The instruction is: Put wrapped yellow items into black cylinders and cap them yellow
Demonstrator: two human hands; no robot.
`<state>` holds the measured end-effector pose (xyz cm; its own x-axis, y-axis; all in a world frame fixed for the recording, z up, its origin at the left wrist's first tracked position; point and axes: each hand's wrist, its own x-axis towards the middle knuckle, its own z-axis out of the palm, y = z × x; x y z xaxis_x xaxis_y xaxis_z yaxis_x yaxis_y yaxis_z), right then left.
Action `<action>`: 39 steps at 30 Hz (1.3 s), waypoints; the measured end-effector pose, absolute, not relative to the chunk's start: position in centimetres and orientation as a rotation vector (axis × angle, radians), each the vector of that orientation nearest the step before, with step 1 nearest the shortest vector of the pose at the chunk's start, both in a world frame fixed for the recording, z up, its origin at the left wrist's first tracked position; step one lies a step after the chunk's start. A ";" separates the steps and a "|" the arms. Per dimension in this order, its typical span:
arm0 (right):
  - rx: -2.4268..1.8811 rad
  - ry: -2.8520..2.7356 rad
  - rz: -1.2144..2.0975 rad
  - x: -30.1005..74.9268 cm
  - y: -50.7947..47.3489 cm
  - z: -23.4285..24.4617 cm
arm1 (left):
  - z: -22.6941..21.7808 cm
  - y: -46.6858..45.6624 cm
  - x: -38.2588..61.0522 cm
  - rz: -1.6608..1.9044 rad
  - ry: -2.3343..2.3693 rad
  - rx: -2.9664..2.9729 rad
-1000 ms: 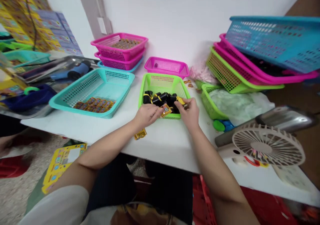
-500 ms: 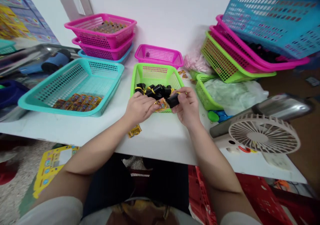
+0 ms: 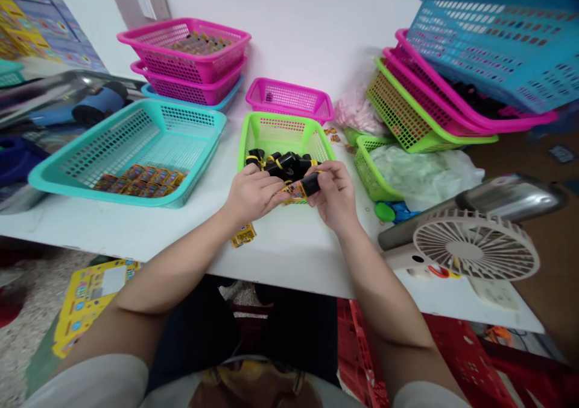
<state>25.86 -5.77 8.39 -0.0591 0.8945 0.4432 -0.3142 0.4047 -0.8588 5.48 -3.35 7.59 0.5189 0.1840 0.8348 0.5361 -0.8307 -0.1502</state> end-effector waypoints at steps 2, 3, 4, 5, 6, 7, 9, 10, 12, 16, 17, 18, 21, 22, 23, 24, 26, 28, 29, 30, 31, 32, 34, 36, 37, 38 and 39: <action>-0.625 -1.301 1.061 25.9 -5.6 8.1 | 7.7 -3.4 5.5 -1.169 -0.669 -2.433; -0.638 -1.330 1.033 25.9 -5.6 8.0 | 7.8 -3.4 5.5 -1.149 -0.706 -2.466; -0.654 -1.358 0.998 26.0 -5.5 7.9 | 7.9 -3.5 5.6 -1.133 -0.740 -2.500; -0.672 -1.383 0.958 26.0 -5.5 7.9 | 7.9 -3.5 5.7 -1.121 -0.772 -2.533; -0.687 -1.404 0.917 26.1 -5.5 7.8 | 8.0 -3.5 5.8 -1.116 -0.803 -2.563; -0.696 -1.424 0.878 26.2 -5.5 7.8 | 8.1 -3.5 5.9 -1.117 -0.834 -2.593; -0.700 -1.475 0.817 26.3 -5.5 7.7 | 8.1 -3.5 6.0 -1.128 -0.886 -2.653; -0.696 -1.509 0.793 26.4 -5.4 7.6 | 8.1 -3.5 6.1 -1.126 -0.904 -2.682; -0.689 -1.576 0.746 26.5 -5.4 7.4 | 8.0 -3.4 6.1 -1.098 -0.929 -2.721; -0.728 -1.596 0.639 26.1 -5.4 6.7 | 7.5 -3.2 6.1 -1.058 -0.997 -2.671; -0.745 -1.578 0.620 26.0 -5.4 6.6 | 7.4 -3.1 6.1 -1.074 -1.012 -2.637; -0.762 -1.559 0.601 25.8 -5.4 6.4 | 7.2 -3.1 6.1 -1.095 -1.021 -2.599; -0.819 -1.542 0.461 25.4 -5.4 6.2 | 6.9 -3.1 6.1 -1.206 -1.015 -2.479; -0.839 -1.566 0.382 25.3 -5.5 6.1 | 6.9 -3.1 6.1 -1.245 -1.007 -2.452; -0.857 -1.601 0.304 25.3 -5.5 6.0 | 6.8 -3.1 6.1 -1.280 -0.998 -2.433; -0.866 -1.639 0.236 25.3 -5.6 6.0 | 6.7 -3.0 6.0 -1.311 -0.985 -2.424; -0.849 -1.715 0.149 25.4 -5.7 5.9 | 6.6 -2.9 5.9 -1.371 -0.953 -2.429; -0.808 -1.781 0.081 25.4 -5.8 5.8 | 6.4 -2.7 5.8 -1.452 -0.915 -2.434; -0.814 -1.833 0.046 25.4 -5.8 5.8 | 6.4 -2.7 5.8 -1.498 -0.897 -2.434; -0.838 -1.894 0.013 25.3 -5.8 5.8 | 6.3 -2.6 5.8 -1.533 -0.887 -2.436; -0.874 -1.956 -0.016 25.3 -5.8 5.9 | 6.4 -2.6 5.7 -1.555 -0.885 -2.441; -0.919 -2.012 -0.041 25.2 -5.9 5.9 | 6.5 -2.7 5.7 -1.568 -0.892 -2.454; -0.996 -2.101 -0.090 25.0 -5.9 6.0 | 6.9 -3.0 5.8 -1.582 -0.932 -2.523; -1.022 -2.149 -0.149 24.9 -6.0 6.0 | 7.3 -3.4 5.9 -1.621 -1.008 -2.618; -1.023 -2.149 -0.187 24.9 -6.0 6.0 | 7.5 -3.6 6.0 -1.650 -1.061 -2.662; -1.020 -2.130 -0.229 24.9 -6.1 5.9 | 7.7 -3.8 6.1 -1.684 -1.117 -2.697; -1.018 -2.103 -0.266 25.0 -6.2 5.7 | 7.9 -3.9 6.2 -1.723 -1.163 -2.729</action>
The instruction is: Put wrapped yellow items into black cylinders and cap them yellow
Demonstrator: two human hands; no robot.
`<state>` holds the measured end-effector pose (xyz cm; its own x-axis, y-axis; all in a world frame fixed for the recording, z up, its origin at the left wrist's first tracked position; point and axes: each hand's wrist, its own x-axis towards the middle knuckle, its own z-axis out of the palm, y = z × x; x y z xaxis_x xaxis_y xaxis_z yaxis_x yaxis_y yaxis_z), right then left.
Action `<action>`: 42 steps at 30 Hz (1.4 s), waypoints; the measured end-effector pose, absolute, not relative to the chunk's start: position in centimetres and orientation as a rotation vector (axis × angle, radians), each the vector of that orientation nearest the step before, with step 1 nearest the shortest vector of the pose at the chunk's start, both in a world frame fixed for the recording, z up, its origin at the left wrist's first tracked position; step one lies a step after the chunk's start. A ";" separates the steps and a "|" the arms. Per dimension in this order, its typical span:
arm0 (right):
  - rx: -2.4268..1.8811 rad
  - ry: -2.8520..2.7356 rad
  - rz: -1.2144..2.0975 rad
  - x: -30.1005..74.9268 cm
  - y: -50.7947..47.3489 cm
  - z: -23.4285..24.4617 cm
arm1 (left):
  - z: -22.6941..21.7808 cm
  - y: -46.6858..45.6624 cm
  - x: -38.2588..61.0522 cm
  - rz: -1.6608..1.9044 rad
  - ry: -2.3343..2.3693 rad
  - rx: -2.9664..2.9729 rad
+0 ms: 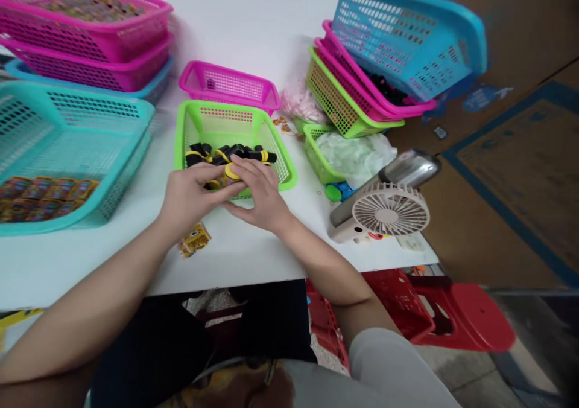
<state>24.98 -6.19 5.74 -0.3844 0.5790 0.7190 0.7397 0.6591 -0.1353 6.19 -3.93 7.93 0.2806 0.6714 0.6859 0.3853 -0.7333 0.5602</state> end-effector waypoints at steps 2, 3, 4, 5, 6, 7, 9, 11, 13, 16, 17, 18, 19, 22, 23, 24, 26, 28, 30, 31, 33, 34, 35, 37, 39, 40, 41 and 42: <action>-1.016 -2.043 -0.315 25.1 -6.4 5.3 | 8.2 -4.2 6.4 1.381 0.906 2.168; -1.007 -2.023 -0.327 25.1 -6.5 5.0 | 8.3 -4.3 6.5 1.339 0.839 2.131; -0.986 -2.014 -0.333 25.0 -6.7 4.6 | 8.5 -4.4 6.6 1.274 0.764 2.103; -0.958 -2.014 -0.335 25.0 -6.8 4.3 | 8.6 -4.6 6.7 1.192 0.693 2.084; -0.932 -2.019 -0.333 24.9 -6.9 4.0 | 8.7 -4.7 6.8 1.111 0.631 2.065; -0.908 -2.022 -0.326 24.9 -7.0 3.7 | 8.8 -4.9 6.8 1.041 0.588 2.045; -0.885 -2.017 -0.301 24.7 -7.1 3.2 | 8.9 -5.2 6.9 0.967 0.549 2.007; -0.897 -1.996 -0.301 24.6 -7.1 2.9 | 8.8 -5.4 7.1 1.015 0.557 1.996; -0.913 -1.976 -0.351 24.5 -7.1 2.7 | 8.5 -5.6 7.3 1.132 0.619 2.013; -0.890 -1.932 -0.435 24.3 -6.9 2.6 | 7.9 -5.9 7.8 1.268 0.740 1.982; -0.881 -1.916 -0.445 24.3 -6.9 2.5 | 7.8 -6.0 7.8 1.270 0.762 1.962; -0.882 -1.906 -0.435 24.3 -6.8 2.5 | 7.8 -6.1 7.9 1.260 0.766 1.946; -0.892 -1.907 -0.399 24.3 -6.7 2.4 | 7.8 -6.2 7.9 1.240 0.756 1.936; -0.928 -1.956 -0.167 24.8 -6.8 2.3 | 8.3 -6.5 7.7 1.135 0.647 1.935; -0.929 -1.970 -0.095 25.0 -6.9 2.2 | 8.5 -6.6 7.5 1.091 0.602 1.939; -0.929 -1.979 -0.054 25.2 -7.0 2.3 | 8.7 -6.6 7.3 1.048 0.561 1.951; -0.926 -1.988 -0.082 25.4 -7.4 2.6 | 9.0 -6.6 6.9 0.989 0.484 1.990; -0.870 -1.985 -0.219 25.4 -7.7 3.1 | 9.2 -6.4 6.4 0.951 0.412 2.021; -0.715 -1.958 -0.387 25.2 -7.7 3.8 | 9.3 -6.0 6.1 0.935 0.358 2.029; -0.620 -1.945 -0.454 25.0 -7.7 4.2 | 9.4 -5.8 6.1 0.932 0.344 2.029; -0.467 -1.933 -0.536 24.7 -7.5 4.9 | 9.5 -5.5 6.2 0.944 0.329 2.038; -0.423 -1.929 -0.555 24.7 -7.4 5.2 | 9.5 -5.5 6.4 0.961 0.320 2.047; -0.402 -1.923 -0.567 24.6 -7.3 5.4 | 9.5 -5.6 6.5 0.995 0.323 2.056; -0.395 -1.891 -0.585 24.8 -7.1 5.7 | 9.5 -6.2 6.7 1.112 0.418 2.065; -0.424 -1.860 -0.605 25.2 -6.8 5.7 | 9.6 -7.2 6.4 1.234 0.609 2.069; -0.448 -1.857 -0.619 25.4 -6.6 5.7 | 9.7 -7.8 6.0 1.279 0.706 2.072; -0.482 -1.864 -0.644 25.7 -6.4 5.7 | 9.9 -8.3 5.2 1.314 0.796 2.081; -0.526 -1.878 -0.680 25.9 -6.2 5.7 | 10.1 -8.8 4.2 1.338 0.879 2.099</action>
<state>25.91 -6.18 5.66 -0.3794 0.0517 0.9238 0.6310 0.7446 0.2175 4.19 -8.77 10.08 0.3097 0.7407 0.5962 0.2531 -0.6686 0.6992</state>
